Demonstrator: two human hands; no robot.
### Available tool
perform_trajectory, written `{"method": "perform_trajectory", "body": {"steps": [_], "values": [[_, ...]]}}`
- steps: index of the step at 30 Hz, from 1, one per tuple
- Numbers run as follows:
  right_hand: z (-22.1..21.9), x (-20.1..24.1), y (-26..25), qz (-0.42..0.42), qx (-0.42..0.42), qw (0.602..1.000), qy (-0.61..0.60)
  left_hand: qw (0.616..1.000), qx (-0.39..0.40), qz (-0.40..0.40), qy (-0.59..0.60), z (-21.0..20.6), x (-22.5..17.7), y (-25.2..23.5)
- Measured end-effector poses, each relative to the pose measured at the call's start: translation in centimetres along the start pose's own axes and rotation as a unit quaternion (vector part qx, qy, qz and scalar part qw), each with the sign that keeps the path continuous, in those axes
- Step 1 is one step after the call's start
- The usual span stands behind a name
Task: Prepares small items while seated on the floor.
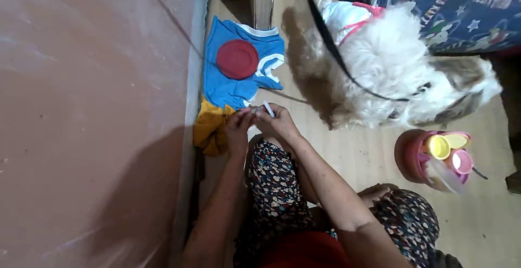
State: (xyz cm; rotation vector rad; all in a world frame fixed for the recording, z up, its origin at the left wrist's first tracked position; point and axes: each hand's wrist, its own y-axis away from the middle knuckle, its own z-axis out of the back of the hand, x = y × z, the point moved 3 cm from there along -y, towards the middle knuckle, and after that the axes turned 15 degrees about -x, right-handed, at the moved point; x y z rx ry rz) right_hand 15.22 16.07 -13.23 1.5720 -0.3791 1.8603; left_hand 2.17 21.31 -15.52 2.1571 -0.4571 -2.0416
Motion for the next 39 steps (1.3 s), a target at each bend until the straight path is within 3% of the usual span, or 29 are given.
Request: {"method": "perform_trajectory", "body": {"steps": [5,12,15,17,19,21,23,28,39], "values": [[0.3,0.5,0.6,0.024,-0.016,1.000,0.009,0.997,-0.009,-0.033,-0.069,0.0,-0.1,0.8],[0.5,0.2,0.5,0.037,-0.005,0.998,0.040,0.990,0.019,0.134,0.032,-0.2,-0.2,0.9],[0.3,0.0,0.3,0.039,0.003,0.998,0.057,0.984,0.068,0.163,0.007,0.4,-0.1,0.3],[0.0,-0.3,-0.3,0.061,0.019,0.995,0.081,0.985,0.111,0.091,-0.096,1.3,-0.3,-0.7],[-0.3,-0.5,-1.2,0.115,0.039,0.984,0.128,0.963,0.140,-0.055,-0.224,2.1,-0.5,-2.1],[-1.0,-0.5,-1.9,0.189,0.054,0.964,0.177,0.935,0.135,-0.180,-0.274,2.3,-0.4,-3.2],[-1.9,-0.3,-2.5,0.218,0.075,0.948,0.219,0.915,0.122,-0.237,-0.303,2.3,-0.2,-3.7],[-3.4,-0.9,-2.1,0.200,0.075,0.931,0.297,0.886,0.098,-0.246,-0.380,1.8,1.4,-4.0],[-4.1,-3.0,-1.3,0.178,0.050,0.946,0.266,0.863,0.093,-0.231,-0.440,0.6,1.8,-3.2]]}}
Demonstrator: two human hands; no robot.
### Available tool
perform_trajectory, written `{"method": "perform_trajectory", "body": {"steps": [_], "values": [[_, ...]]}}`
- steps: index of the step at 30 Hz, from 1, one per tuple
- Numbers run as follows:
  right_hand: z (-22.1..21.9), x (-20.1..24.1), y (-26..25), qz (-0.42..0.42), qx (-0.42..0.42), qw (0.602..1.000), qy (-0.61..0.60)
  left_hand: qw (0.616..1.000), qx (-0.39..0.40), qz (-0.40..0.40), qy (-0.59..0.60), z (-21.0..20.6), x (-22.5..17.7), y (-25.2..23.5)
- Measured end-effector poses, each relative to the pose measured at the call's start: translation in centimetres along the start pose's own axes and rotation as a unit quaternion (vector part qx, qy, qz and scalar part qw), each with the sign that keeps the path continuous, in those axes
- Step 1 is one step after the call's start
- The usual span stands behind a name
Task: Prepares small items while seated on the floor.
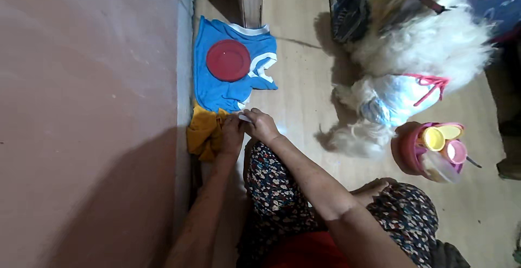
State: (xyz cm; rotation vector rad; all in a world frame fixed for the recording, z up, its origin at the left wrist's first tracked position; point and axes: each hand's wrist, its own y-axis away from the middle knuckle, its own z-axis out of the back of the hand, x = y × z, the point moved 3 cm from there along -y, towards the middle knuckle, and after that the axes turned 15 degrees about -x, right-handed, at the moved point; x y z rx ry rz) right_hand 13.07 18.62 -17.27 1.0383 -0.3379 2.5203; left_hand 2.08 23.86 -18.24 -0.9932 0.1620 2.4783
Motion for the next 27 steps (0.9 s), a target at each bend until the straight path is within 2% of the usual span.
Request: {"method": "perform_trajectory", "body": {"steps": [5,10,12,16,18,22,24,27], "values": [[-0.3,-0.5,-0.1,-0.016,0.008,1.000,-0.020,0.993,0.082,0.024,-0.084,-1.2,0.2,-0.1],[-0.6,-0.7,-0.4,-0.036,0.034,0.999,-0.020,0.985,0.109,0.013,-0.131,-1.1,-0.2,0.4],[-0.5,-0.8,-0.3,-0.030,0.024,0.999,-0.024,0.988,0.093,0.009,-0.124,-1.0,0.0,0.4],[0.0,-1.0,-0.3,-0.056,0.003,0.998,-0.037,0.996,0.003,-0.040,-0.082,-0.1,0.6,0.9],[0.2,-1.4,-0.3,-0.071,-0.023,0.996,-0.053,0.998,-0.006,-0.011,-0.055,0.5,1.0,1.7],[0.8,-1.5,-0.2,-0.101,-0.081,0.989,-0.074,0.998,-0.045,-0.038,-0.001,-0.1,2.5,6.6],[1.2,-1.5,0.0,-0.111,-0.117,0.983,-0.085,0.995,-0.062,-0.081,-0.010,-1.3,4.2,9.3],[1.3,-1.5,0.4,-0.086,-0.168,0.977,-0.101,0.993,-0.050,-0.070,-0.076,-2.1,6.0,11.0]]}}
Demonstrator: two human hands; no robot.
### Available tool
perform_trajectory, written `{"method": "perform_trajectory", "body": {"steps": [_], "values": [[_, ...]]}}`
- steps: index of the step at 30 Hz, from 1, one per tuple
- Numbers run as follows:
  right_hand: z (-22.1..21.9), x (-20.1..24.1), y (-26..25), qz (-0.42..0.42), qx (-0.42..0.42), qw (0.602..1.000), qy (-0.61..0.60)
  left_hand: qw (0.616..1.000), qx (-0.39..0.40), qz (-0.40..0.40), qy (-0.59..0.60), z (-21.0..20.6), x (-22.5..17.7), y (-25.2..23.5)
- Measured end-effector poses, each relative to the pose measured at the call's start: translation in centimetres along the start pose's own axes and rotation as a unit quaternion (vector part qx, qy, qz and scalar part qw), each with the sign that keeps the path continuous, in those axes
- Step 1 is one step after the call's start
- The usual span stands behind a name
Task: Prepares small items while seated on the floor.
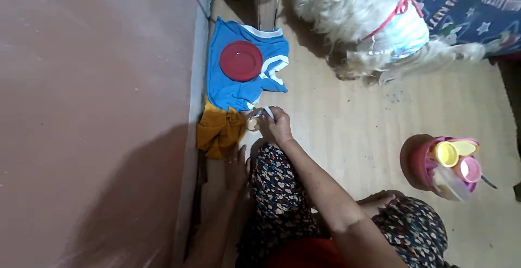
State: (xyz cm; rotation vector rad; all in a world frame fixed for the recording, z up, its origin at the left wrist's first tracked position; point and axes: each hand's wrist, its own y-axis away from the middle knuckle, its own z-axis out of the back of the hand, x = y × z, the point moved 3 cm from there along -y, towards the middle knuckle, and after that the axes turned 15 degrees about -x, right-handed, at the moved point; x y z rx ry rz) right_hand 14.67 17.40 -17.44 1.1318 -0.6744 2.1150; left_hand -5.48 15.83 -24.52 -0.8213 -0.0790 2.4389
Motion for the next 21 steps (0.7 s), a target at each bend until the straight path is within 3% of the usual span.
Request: {"method": "perform_trajectory", "body": {"steps": [5,12,16,19,21], "values": [[0.1,0.6,0.3,0.001,-0.002,1.000,-0.008,0.998,-0.059,-0.012,-0.006,-0.3,-0.2,-0.7],[0.3,-0.7,0.1,-0.063,-0.036,0.997,-0.008,0.999,-0.041,0.019,0.014,-0.4,-0.1,-0.5],[1.4,1.0,0.7,-0.018,-0.033,0.999,-0.006,0.998,-0.059,0.009,0.016,-0.5,0.1,-0.2],[4.5,3.9,0.9,0.012,0.025,1.000,0.010,0.993,-0.068,0.067,0.076,0.3,0.1,-0.6],[7.1,5.1,0.8,-0.051,0.072,0.996,0.010,0.973,-0.082,0.137,0.165,2.6,-1.6,-2.2]]}}
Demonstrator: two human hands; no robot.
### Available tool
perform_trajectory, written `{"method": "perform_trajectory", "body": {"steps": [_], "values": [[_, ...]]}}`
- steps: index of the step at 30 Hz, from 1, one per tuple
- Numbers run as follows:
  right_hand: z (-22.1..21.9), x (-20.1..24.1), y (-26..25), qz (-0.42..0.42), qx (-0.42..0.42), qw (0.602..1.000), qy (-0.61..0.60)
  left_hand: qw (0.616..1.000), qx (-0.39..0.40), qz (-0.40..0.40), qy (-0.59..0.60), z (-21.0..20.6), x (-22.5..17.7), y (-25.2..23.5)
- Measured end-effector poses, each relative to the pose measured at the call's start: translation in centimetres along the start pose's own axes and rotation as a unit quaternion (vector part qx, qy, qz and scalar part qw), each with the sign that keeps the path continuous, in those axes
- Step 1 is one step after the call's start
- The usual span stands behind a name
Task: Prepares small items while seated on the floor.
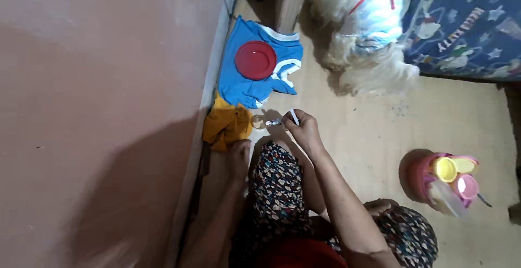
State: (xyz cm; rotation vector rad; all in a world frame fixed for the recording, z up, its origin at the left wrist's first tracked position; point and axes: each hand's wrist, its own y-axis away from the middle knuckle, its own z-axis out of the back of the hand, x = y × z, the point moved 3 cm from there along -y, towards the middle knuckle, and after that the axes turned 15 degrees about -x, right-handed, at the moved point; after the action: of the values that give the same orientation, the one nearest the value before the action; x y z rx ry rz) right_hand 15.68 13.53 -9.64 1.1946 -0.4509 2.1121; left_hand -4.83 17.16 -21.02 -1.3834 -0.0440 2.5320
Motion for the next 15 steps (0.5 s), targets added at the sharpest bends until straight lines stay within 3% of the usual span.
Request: {"method": "perform_trajectory", "body": {"steps": [1,3,7,11,15], "values": [[1.2,0.0,0.4,-0.045,0.017,0.999,-0.015,0.999,-0.004,0.018,0.051,0.5,-1.9,-0.4],[2.9,-0.7,1.2,-0.123,0.038,0.989,-0.074,0.990,0.009,-0.020,0.141,1.2,-6.2,-0.8],[4.7,-1.7,3.6,-0.189,0.062,0.971,-0.134,0.973,0.126,-0.054,0.183,1.0,-12.1,-0.6],[6.3,-2.6,6.1,-0.189,0.050,0.965,-0.173,0.983,0.133,-0.049,0.116,0.9,-14.4,0.7],[8.0,-4.7,7.9,-0.197,0.021,0.946,-0.256,0.988,0.098,0.026,0.114,0.3,-14.9,2.5]]}}
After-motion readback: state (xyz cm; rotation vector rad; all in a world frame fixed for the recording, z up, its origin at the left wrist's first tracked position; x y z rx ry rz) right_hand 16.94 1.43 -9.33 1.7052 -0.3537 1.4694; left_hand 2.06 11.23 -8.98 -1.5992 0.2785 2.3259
